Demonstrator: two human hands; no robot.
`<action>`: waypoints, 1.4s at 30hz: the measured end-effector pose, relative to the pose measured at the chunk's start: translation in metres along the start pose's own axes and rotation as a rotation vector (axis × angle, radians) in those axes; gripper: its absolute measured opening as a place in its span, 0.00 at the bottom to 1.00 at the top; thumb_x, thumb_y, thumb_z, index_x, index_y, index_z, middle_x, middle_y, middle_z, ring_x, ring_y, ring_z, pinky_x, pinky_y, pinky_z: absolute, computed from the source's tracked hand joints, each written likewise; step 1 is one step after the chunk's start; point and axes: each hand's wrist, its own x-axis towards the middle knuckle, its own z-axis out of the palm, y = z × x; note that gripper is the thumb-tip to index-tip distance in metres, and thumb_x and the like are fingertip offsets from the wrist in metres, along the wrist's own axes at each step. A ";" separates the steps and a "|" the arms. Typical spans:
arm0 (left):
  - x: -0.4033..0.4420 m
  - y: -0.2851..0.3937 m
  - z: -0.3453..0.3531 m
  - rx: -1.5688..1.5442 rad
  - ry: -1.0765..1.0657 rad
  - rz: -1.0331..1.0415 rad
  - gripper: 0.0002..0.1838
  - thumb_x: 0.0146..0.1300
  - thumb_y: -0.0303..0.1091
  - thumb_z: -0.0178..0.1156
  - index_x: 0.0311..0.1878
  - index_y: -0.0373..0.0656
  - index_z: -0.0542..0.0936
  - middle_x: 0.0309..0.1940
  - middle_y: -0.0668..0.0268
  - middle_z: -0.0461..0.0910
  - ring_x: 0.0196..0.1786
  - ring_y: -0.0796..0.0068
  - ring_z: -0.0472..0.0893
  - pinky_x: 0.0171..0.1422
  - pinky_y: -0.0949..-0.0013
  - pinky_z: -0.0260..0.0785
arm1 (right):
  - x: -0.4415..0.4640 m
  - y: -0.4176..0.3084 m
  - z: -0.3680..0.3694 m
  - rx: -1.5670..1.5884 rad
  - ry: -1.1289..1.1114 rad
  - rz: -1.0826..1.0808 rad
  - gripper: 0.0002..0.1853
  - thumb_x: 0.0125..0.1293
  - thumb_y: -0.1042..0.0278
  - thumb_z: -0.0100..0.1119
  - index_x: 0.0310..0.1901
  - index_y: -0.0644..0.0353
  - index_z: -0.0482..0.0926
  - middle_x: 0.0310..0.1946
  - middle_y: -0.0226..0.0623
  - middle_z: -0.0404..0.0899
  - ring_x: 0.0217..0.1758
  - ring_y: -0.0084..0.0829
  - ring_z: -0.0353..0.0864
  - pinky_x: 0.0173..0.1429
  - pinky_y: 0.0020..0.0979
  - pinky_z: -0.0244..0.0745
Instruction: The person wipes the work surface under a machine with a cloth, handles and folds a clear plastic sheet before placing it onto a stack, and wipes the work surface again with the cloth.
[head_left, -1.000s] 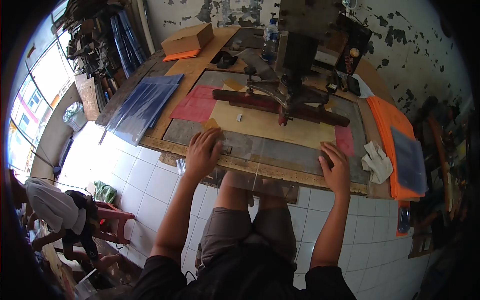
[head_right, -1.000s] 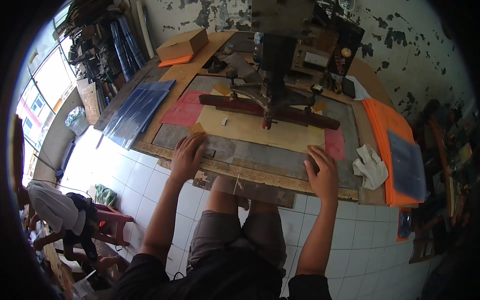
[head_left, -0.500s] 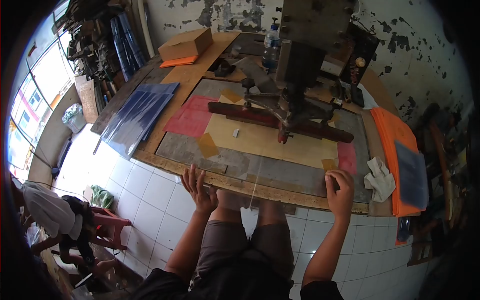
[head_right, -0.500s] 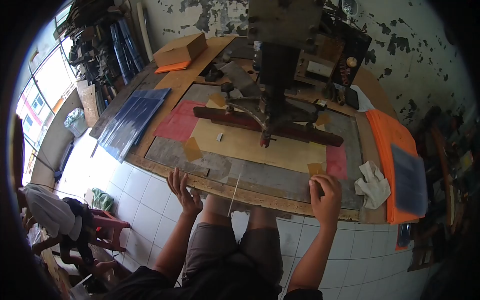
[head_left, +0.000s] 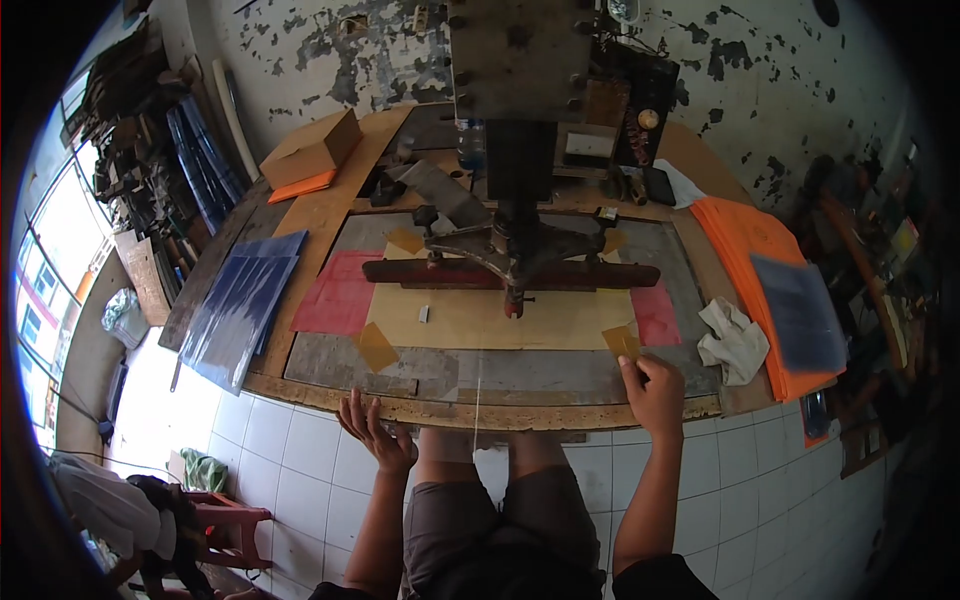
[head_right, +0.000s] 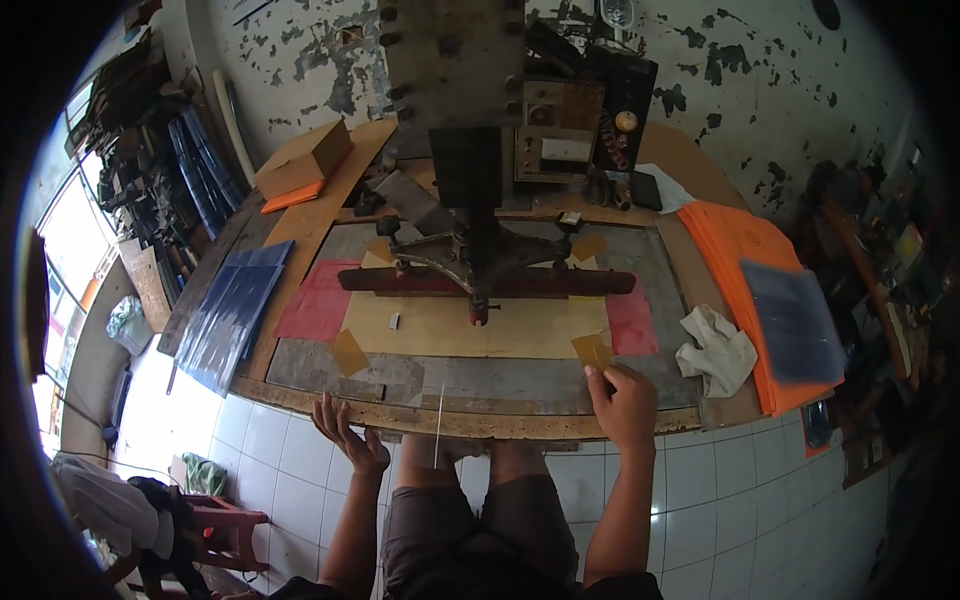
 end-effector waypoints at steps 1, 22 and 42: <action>0.000 0.000 0.000 -0.005 0.004 0.003 0.29 0.85 0.51 0.46 0.80 0.44 0.67 0.84 0.43 0.62 0.87 0.31 0.55 0.87 0.25 0.44 | -0.001 0.000 0.000 0.012 -0.001 0.007 0.22 0.79 0.63 0.67 0.29 0.69 0.72 0.21 0.46 0.71 0.23 0.44 0.69 0.33 0.43 0.65; -0.001 -0.001 0.000 0.005 -0.009 -0.003 0.29 0.83 0.49 0.46 0.78 0.42 0.68 0.84 0.43 0.62 0.87 0.32 0.55 0.88 0.25 0.43 | -0.001 -0.002 -0.001 0.124 0.119 -0.033 0.10 0.78 0.68 0.68 0.40 0.67 0.87 0.37 0.38 0.85 0.22 0.31 0.73 0.31 0.35 0.69; 0.001 0.001 -0.002 0.019 -0.011 0.008 0.28 0.85 0.51 0.44 0.78 0.42 0.67 0.83 0.43 0.63 0.86 0.31 0.56 0.87 0.25 0.45 | -0.003 -0.005 -0.005 0.063 0.092 -0.065 0.16 0.74 0.69 0.72 0.30 0.64 0.76 0.27 0.38 0.76 0.22 0.37 0.74 0.30 0.38 0.67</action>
